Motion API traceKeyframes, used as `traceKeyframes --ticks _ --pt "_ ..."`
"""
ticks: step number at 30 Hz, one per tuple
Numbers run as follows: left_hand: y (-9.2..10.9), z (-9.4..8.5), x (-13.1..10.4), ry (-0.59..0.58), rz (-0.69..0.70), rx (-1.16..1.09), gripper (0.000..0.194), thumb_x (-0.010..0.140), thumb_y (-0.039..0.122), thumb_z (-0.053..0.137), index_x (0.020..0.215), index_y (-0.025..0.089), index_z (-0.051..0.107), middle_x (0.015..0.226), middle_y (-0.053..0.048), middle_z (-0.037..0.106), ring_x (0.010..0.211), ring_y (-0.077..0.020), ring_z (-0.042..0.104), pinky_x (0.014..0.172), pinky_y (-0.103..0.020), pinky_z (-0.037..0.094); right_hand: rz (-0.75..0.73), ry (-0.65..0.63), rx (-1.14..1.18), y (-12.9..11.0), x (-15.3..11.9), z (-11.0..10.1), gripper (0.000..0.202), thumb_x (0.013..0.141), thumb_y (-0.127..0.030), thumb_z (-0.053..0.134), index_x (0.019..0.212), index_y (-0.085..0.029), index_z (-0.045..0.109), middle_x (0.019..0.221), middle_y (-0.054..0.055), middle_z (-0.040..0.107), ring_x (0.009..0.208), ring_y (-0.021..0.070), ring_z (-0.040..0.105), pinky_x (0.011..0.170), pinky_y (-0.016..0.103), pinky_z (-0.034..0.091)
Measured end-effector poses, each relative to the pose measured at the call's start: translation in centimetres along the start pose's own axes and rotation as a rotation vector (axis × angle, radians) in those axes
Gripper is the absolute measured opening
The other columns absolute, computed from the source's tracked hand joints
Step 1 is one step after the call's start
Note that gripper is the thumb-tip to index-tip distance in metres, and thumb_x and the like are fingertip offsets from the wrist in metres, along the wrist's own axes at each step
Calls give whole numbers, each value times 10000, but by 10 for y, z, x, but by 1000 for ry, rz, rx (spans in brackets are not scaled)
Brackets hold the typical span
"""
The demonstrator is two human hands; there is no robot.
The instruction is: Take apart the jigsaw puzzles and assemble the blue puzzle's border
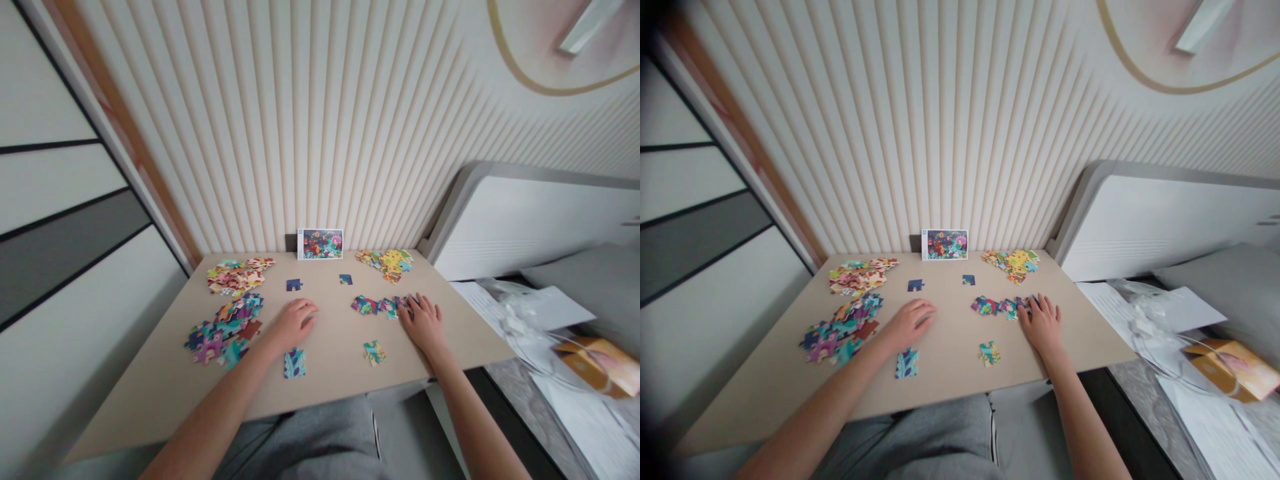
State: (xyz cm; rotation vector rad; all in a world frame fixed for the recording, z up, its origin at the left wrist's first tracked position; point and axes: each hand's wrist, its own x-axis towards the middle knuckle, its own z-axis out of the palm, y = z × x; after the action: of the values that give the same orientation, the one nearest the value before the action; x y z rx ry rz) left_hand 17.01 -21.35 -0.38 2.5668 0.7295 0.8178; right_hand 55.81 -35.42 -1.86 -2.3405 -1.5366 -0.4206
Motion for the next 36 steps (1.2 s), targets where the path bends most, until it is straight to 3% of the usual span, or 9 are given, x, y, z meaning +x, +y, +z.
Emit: traceKeyframes --ticks 3,6,9,16,20,22,26,32,36 --pt "0 -2 0 39 -33 3 279 944 227 531 1193 227 657 1151 -79 676 1112 -233 608 1039 -435 484 -85 28 -17 -6 -3 -4 510 1009 -492 375 1393 -215 566 1536 131 458 1446 303 348 1190 565 165" --pt "0 -2 0 63 -65 8 347 939 220 535 1279 224 602 1173 -80 676 1133 -240 605 1047 -447 474 -118 -26 4 -5 -1 -2 504 1019 -484 350 1398 -235 567 1513 126 487 1421 280 393 1181 527 227" --pt "-1 -1 0 58 -64 13 339 936 214 536 1267 229 608 1175 -78 678 1127 -241 609 1042 -443 472 -26 -76 2 -1 2 5 522 1021 -484 321 1399 -228 574 1489 148 507 1391 287 432 1151 519 287" --pt "-8 -4 2 56 -74 90 289 929 211 539 1199 219 642 1166 -78 685 1120 -246 605 1034 -444 471 189 -35 -32 -1 1 8 679 1002 -584 267 1463 -143 498 1539 230 411 1432 374 350 1137 622 223" --pt "-18 -12 1 170 -177 174 266 927 201 527 1163 207 649 1143 -90 686 1103 -256 610 1013 -446 477 273 83 -52 -2 -6 3 624 1010 -488 255 1413 -111 547 1507 255 433 1424 393 347 1130 633 207" --pt "-24 -17 0 211 -228 216 264 928 196 517 1159 198 646 1118 -98 684 1081 -259 617 1000 -440 481 320 131 -52 1 -9 2 571 995 -432 297 1356 -113 603 1443 266 490 1364 403 414 1102 613 263" --pt "-29 -24 -4 185 -282 318 289 926 199 513 1191 178 627 1117 -112 679 1078 -267 616 1004 -443 474 365 102 -20 7 -12 3 490 943 -318 374 1309 -138 647 1308 258 577 1190 384 546 992 544 385" --pt "-28 -18 -6 70 -290 412 328 927 184 497 1235 174 610 1315 -124 622 1238 -255 558 1073 -405 436 209 214 -59 2 -11 -2 416 920 -261 445 1261 -138 650 1345 217 546 1267 360 475 1070 534 314" --pt "-30 -11 -7 20 -277 452 371 947 204 476 1299 163 584 1428 -135 557 1328 -264 502 1112 -421 395 12 245 49 -2 -9 -6 362 938 -267 447 1213 -188 668 1320 168 571 1239 330 493 1045 496 371"
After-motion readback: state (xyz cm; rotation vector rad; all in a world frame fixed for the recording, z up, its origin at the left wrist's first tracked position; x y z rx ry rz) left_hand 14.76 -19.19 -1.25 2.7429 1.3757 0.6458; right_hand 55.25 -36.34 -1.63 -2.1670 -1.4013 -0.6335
